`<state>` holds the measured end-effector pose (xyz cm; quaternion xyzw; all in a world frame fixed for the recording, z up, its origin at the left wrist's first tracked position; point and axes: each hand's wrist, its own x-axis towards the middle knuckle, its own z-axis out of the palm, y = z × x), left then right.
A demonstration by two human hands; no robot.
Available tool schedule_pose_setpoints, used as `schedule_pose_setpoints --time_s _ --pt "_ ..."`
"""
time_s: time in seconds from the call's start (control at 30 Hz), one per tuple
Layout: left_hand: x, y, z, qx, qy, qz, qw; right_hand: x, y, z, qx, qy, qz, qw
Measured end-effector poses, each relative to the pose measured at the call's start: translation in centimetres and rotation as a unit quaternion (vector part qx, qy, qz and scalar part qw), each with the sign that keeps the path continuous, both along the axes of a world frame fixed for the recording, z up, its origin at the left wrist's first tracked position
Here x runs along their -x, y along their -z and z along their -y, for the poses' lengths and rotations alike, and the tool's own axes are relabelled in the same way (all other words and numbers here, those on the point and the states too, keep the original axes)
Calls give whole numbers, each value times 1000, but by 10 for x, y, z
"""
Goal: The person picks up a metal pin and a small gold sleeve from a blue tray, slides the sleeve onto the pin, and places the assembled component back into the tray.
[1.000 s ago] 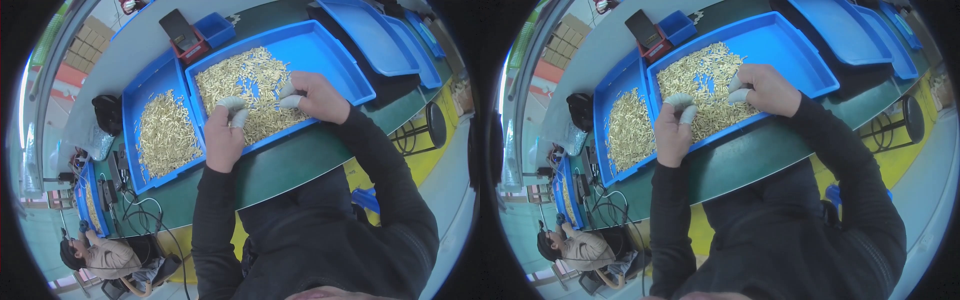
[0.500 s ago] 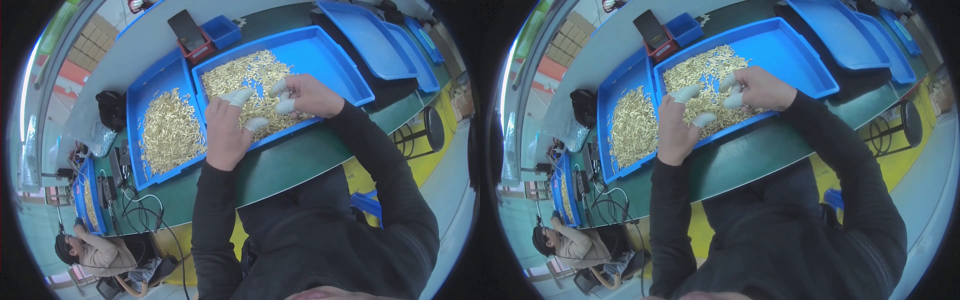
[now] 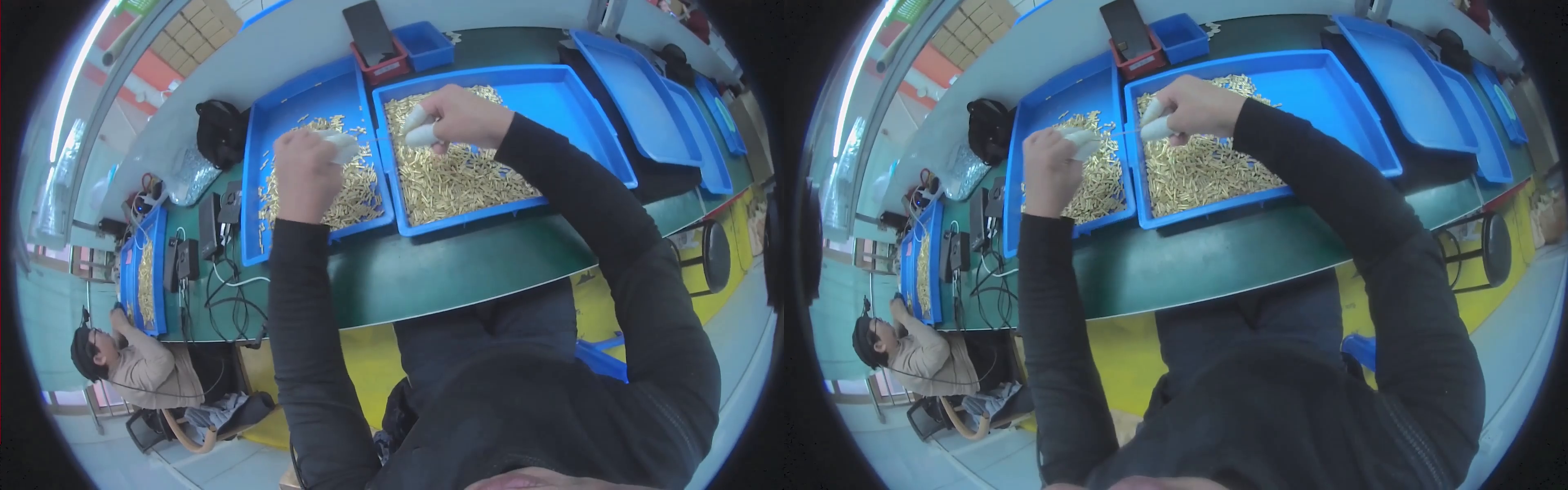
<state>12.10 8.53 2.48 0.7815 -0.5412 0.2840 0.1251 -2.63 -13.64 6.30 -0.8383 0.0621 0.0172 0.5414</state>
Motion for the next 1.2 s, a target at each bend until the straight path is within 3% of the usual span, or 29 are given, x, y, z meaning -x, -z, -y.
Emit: schedule_pose_setpoints --time_s 0.1,0.2,0.3,0.33,0.4,0.5,0.6,0.7,0.8,0.9,1.0,1.2 --pt "-34 5 -36 -41 -91 -28 995 15 10 29 17 54 13 998" --pt "-21 14 -46 -74 -156 -120 978 52 17 66 49 111 2 993" --pt "17 21 -10 41 34 -86 995 97 21 100 68 131 13 989" --pt "37 15 9 27 57 -90 994 109 22 107 69 146 9 987" --pt "76 2 46 -23 134 -95 986 130 23 119 74 189 1 979" --pt "105 3 77 -206 41 -63 976 144 21 121 62 191 18 979" --pt "107 3 98 -334 -3 -139 932 145 22 117 40 198 26 979" --pt "119 5 101 -344 5 -135 929 137 35 117 46 180 22 982" --pt "118 26 93 -219 43 -159 962 139 35 111 60 149 40 986" --pt "107 31 86 -25 118 -361 925 143 34 114 100 130 28 986" --pt "105 27 78 12 75 -442 894 145 34 112 81 125 27 988" --pt "99 35 79 69 109 -462 878 143 34 100 33 107 59 992"
